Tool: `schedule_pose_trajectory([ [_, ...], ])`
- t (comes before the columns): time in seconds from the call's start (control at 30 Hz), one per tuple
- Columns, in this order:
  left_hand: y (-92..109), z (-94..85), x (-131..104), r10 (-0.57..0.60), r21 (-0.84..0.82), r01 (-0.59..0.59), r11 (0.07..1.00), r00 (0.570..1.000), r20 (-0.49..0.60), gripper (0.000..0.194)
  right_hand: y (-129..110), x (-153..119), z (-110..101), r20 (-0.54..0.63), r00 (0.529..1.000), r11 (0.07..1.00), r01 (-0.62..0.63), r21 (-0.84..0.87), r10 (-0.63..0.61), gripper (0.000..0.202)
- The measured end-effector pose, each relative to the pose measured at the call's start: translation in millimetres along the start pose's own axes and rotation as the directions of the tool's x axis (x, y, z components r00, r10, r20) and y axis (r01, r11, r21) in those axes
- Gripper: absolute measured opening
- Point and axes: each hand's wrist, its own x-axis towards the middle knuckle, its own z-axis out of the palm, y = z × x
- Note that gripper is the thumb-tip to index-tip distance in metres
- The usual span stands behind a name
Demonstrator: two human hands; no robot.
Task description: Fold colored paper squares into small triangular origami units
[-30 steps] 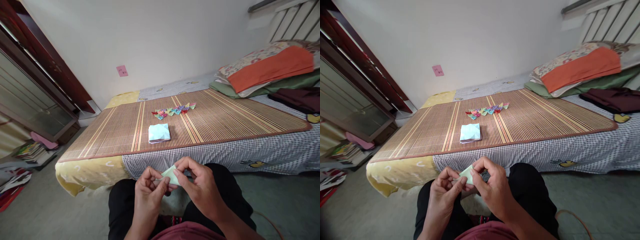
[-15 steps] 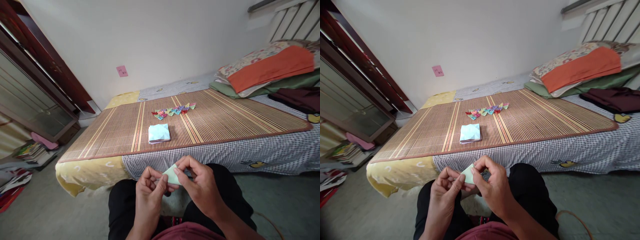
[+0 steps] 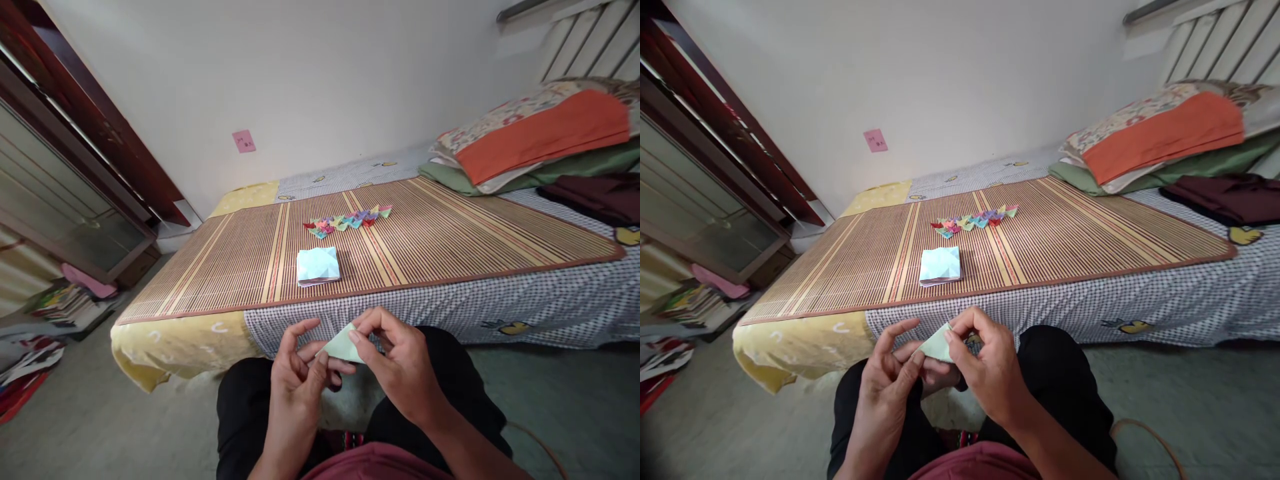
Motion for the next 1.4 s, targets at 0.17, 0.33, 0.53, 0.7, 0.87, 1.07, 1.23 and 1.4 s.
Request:
schedule_pose_trajectory([
  [0.17,7,-7.3,7,-0.089,0.035,0.086,0.996,0.991,0.098,0.038,-2,1,-2,0.025,1.000,1.000,0.011,0.004,-0.011,0.016],
  [0.33,7,-7.3,14,-0.233,0.131,0.212,0.968,0.957,0.172,0.034,-7,0,0,0.083,0.996,1.000,0.028,0.008,-0.028,0.016],
  [0.53,4,-6.2,10,-0.210,0.179,0.184,0.966,0.967,0.142,0.033,-8,-2,0,0.109,0.994,1.000,0.019,0.003,-0.019,0.017],
  [0.7,-1,-9.6,7,-0.194,0.211,0.160,0.964,0.969,0.151,0.031,-10,-3,-2,0.129,0.991,0.999,-0.032,0.027,0.028,0.017],
  [0.87,2,-7.9,6,-0.173,0.219,0.139,0.966,0.974,0.145,0.029,-8,-4,0,0.136,0.989,0.996,-0.072,0.045,0.066,0.019],
  [1.07,4,-4.6,6,-0.154,0.116,0.149,0.982,0.987,0.038,0.034,-3,5,-10,0.220,0.952,0.932,-0.266,0.245,0.214,0.023],
  [1.23,3,-3.8,7,-0.162,-0.011,0.161,0.987,0.986,-0.035,0.030,-1,4,-11,0.365,0.901,0.939,-0.307,0.154,0.235,0.027],
  [1.4,1,-2.0,6,-0.135,-0.033,0.135,0.990,0.991,-0.001,0.029,-6,-3,7,0.325,0.904,0.905,-0.360,0.227,0.278,0.029],
])
